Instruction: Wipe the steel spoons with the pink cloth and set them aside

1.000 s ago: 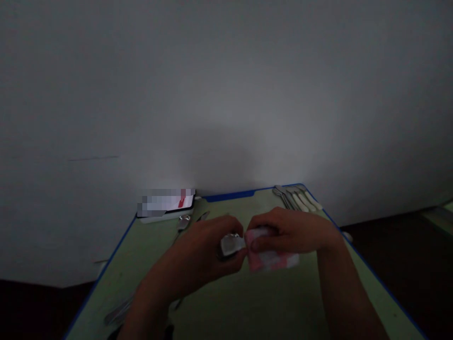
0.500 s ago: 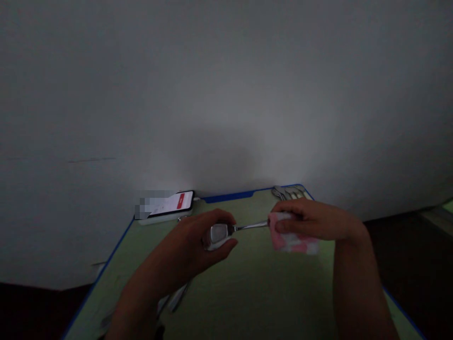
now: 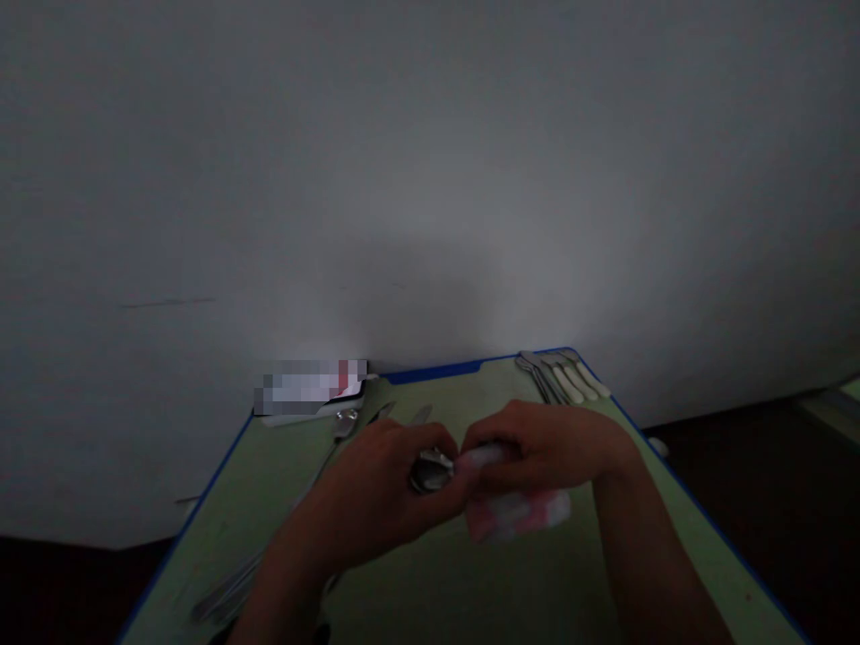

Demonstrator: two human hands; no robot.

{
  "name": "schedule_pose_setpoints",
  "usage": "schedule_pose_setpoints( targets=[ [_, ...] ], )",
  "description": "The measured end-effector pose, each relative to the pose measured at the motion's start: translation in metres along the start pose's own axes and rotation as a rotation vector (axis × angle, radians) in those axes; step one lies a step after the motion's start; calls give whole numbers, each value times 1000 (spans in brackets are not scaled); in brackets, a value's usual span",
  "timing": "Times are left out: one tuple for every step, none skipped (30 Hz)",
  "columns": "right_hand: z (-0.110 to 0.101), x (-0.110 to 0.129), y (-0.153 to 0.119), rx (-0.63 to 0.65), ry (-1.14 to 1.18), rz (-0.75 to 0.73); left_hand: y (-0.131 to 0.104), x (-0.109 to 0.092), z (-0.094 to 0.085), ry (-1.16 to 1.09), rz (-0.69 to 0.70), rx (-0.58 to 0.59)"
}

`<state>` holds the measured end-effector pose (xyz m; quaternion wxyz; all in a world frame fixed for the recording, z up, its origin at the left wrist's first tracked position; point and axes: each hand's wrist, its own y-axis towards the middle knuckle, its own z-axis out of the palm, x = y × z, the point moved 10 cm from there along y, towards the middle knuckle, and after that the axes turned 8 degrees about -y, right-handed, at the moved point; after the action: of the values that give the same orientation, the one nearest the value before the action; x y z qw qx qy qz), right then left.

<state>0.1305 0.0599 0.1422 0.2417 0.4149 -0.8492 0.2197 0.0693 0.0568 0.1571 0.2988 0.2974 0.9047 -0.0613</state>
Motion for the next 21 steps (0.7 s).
schedule_pose_setpoints(
  targets=[
    [0,0,0,-4,-1,0,0,0,-1,10,-1,-6],
    [0,-1,0,-8,-1,2,0,1,-3,18,-2,-13],
    [-1,-3,-1,-11,0,6,-1,4,-5,22,-7,-18],
    [-2,-5,-3,-19,-1,12,-2,7,-8,19,-16,-22],
    [-4,-8,-6,-33,-4,22,-3,11,-10,6,-29,-21],
    [-7,-11,-9,-51,-7,33,-5,15,-12,-17,-43,-22],
    [-11,-14,-12,-79,-13,46,-6,20,-15,-42,-53,-29],
    [-14,-17,-16,-97,-13,58,-8,24,-18,-69,-59,-34],
    [-16,-20,-19,-109,-10,69,-10,27,-21,-89,-59,-52],
    [-17,-23,-22,-115,-3,81,-11,30,-23,-104,-57,-60],
    [-17,-26,-24,-115,4,97,-13,31,-25,-115,-52,-67],
    [-17,-29,-26,-119,9,115,-13,32,-26,-120,-48,-74],
    [-18,-31,-27,-124,12,132,-14,33,-27,-123,-47,-76],
    [-18,-33,-28,-129,15,147,-14,33,-27,-125,-46,-82],
    [-18,-34,-28,-132,14,156,-14,33,-28,-125,-47,-87],
    [-18,-34,-27,-134,14,157,-14,33,-29,-126,-50,-91],
    [-17,-33,-26,-132,14,152,-15,33,-30,-129,-50,-97],
    [-17,-32,-25,-128,14,145,-15,33,-30,-132,-55,-94],
    [-16,-31,-23,-125,10,138,-15,33,-31,-136,-59,-100],
    [-16,-29,-22,-124,5,132,-16,34,-32,-137,-65,-106],
    [-16,-28,-21,-126,-1,128,-16,34,-31,-139,-64,-100]
  ],
)
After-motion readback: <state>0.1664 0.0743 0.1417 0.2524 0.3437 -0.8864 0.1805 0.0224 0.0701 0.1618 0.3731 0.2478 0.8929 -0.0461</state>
